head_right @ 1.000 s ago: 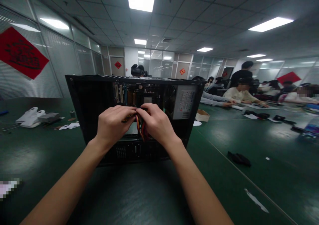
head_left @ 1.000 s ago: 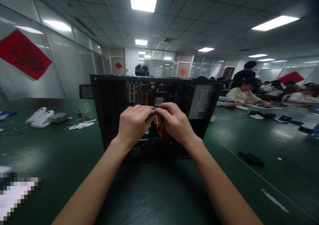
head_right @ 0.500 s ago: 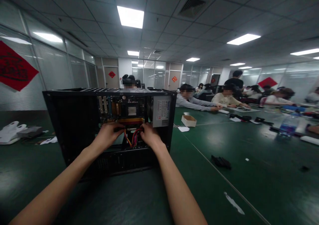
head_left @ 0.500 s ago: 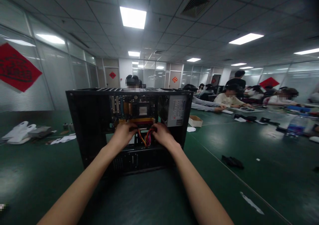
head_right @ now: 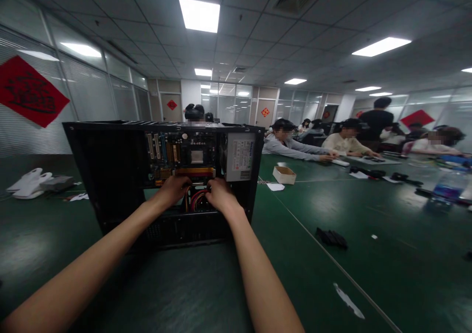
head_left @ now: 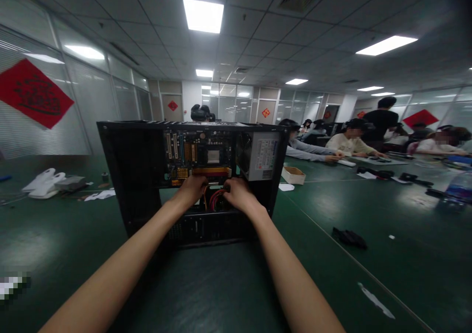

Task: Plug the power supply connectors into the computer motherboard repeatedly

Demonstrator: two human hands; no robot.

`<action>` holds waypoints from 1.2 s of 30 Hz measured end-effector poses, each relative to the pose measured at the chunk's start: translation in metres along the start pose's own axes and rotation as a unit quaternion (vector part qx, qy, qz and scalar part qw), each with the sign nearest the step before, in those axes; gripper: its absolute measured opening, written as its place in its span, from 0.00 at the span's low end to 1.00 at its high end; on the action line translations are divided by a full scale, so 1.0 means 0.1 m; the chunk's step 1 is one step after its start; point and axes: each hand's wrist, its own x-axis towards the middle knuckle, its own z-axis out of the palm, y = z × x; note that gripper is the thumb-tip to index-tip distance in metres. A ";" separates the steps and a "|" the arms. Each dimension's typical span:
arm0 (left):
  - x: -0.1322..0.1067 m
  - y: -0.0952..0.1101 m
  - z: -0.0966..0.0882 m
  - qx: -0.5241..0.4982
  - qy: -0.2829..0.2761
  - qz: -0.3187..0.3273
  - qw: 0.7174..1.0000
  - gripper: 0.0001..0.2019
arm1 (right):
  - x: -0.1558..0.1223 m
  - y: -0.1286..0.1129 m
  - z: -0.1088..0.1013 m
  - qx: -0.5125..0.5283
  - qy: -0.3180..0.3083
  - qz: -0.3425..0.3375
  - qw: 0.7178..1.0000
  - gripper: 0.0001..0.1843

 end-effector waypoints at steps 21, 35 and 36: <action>0.06 0.03 0.00 0.079 -0.048 -0.058 0.994 0.11 | -0.02 -0.04 -0.01 -0.022 -0.055 0.001 0.998 0.07; 0.01 0.11 -0.05 0.052 -0.055 -0.039 0.996 0.11 | -0.04 -0.02 -0.02 -0.015 -0.053 -0.032 0.998 0.08; 0.01 0.11 -0.05 0.049 -0.055 -0.037 0.997 0.11 | -0.04 -0.02 -0.02 -0.015 -0.054 -0.035 0.998 0.08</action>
